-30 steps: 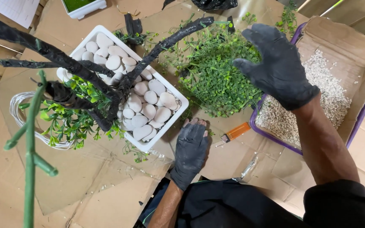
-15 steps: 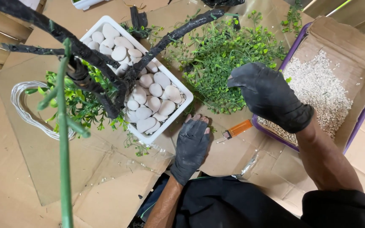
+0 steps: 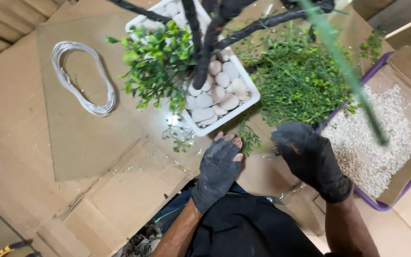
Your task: The person arranges small artificial green plants into a white rectangular planter filled with white stones. They use their gloved hands to pick up the plants from a pile on the table and insert them into the planter, adjusting the branches of a central artificial tree as needed.
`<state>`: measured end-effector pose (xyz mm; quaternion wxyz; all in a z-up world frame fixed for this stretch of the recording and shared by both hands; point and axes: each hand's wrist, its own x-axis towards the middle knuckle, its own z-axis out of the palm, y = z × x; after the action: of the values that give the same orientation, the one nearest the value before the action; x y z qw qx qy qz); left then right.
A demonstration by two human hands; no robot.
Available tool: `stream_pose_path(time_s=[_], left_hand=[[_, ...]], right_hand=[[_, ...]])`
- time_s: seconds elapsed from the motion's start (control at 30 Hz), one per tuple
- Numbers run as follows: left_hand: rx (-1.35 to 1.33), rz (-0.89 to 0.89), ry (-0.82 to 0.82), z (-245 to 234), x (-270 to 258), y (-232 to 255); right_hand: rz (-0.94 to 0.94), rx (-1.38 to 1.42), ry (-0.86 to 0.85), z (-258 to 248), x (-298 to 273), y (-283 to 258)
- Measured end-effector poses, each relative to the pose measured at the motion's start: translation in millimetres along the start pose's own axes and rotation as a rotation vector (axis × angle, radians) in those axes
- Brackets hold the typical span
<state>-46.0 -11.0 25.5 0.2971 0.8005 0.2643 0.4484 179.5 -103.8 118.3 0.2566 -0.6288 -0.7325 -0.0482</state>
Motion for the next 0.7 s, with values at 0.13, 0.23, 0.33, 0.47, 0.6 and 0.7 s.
stream_pose_path(time_s=[0.13, 0.23, 0.33, 0.47, 0.6, 0.7], left_hand=[[0.123, -0.045, 0.034, -32, -22, -13], [0.217, -0.058, 0.076, -59, -39, -36], [0.319, -0.161, 0.02, -83, -38, -41], [0.412, -0.503, -0.276, -114, -7, -29], [0.465, -0.762, -0.494, -130, 6, -29], [0.862, -0.589, -0.752, -116, -20, -67]], right_hand=[[0.342, 0.113, -0.038, 38, -13, -41], [0.312, 0.008, -0.119, 56, -15, -54], [0.295, -0.06, -0.237, 70, -12, -62], [0.331, -0.109, -0.325, 85, -9, -66], [0.237, -0.084, -0.227, 107, -8, -48], [0.197, -0.162, -0.047, 113, -1, -41]])
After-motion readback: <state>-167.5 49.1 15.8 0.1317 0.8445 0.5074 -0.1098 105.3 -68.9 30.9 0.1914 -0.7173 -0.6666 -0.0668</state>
